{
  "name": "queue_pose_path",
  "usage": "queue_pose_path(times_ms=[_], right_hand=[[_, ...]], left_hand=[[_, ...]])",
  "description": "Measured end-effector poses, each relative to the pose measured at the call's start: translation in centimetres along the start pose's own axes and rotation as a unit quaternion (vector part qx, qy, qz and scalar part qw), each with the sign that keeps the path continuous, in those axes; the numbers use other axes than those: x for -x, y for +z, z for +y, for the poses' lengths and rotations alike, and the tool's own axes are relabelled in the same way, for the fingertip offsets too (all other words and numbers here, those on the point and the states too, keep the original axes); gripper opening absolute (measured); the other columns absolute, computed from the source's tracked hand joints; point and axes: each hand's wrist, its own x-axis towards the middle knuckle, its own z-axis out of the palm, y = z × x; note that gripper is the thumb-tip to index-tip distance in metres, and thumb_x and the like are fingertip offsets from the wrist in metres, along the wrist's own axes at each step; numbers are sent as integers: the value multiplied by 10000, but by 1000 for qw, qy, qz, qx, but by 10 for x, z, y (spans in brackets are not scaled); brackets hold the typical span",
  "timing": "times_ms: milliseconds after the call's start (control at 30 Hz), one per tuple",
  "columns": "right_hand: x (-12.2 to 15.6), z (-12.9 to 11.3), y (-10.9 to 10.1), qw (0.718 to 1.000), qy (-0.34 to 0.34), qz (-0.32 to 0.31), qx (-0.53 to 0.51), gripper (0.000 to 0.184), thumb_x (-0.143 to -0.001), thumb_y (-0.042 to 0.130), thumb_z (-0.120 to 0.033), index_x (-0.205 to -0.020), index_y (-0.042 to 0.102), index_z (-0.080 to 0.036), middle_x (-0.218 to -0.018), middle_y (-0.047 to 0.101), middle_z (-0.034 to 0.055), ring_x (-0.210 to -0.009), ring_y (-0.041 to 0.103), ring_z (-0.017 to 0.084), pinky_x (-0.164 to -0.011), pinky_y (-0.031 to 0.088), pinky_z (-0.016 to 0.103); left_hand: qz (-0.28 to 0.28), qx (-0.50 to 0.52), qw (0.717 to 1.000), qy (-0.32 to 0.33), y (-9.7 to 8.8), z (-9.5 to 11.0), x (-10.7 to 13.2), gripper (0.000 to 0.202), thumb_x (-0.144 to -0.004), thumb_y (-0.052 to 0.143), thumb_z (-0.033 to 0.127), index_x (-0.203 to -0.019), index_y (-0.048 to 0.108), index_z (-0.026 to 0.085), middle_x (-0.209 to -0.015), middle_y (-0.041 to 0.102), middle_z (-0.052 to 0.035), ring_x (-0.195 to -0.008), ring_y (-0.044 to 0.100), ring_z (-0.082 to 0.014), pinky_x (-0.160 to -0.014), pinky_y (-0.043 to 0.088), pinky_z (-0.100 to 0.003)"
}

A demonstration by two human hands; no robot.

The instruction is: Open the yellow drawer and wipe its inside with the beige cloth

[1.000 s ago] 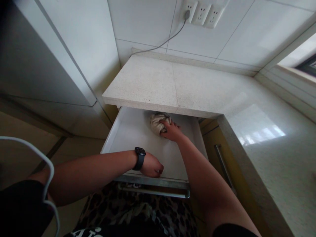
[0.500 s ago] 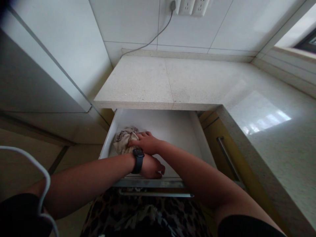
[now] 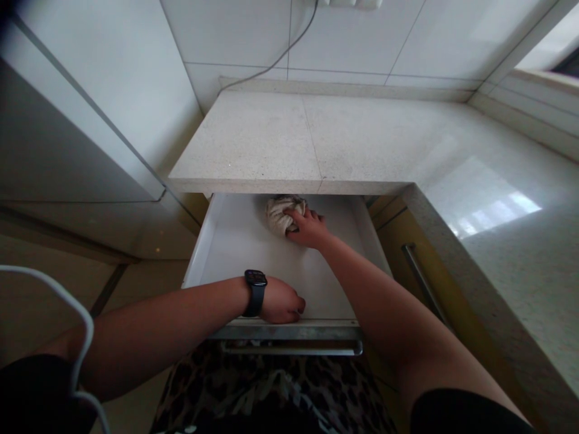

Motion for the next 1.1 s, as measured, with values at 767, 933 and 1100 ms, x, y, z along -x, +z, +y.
queue_pose_path(times_ms=[767,933,1100], right_hand=[[3,-17,7,994,-104,-23,-4,778,-800,615,-599,-1528,344,-551,-1607,279,39,-1490,336,331,-1223,253,588],[-2,1,5,999,-33,7,-2,805,-807,605,-595,-1555,317,-514,-1579,284,106,-1444,359,386,-1162,283,632],[3,-18,7,998,-54,-12,-2,795,-805,602,-609,-1547,331,-520,-1572,279,108,-1425,352,416,-1133,279,659]], left_hand=[[-10,14,1000,-3,2,-2,0,668,-888,259,403,-1334,652,98,-1255,687,-239,-1216,684,-386,-1078,564,-543],[-6,11,1000,-6,4,-2,-2,671,-885,250,407,-1309,662,90,-1245,686,-255,-1209,687,-391,-1060,567,-542],[-20,7,1000,-7,1,-1,0,681,-892,236,410,-1318,653,80,-1243,687,-253,-1213,684,-384,-1079,562,-535]])
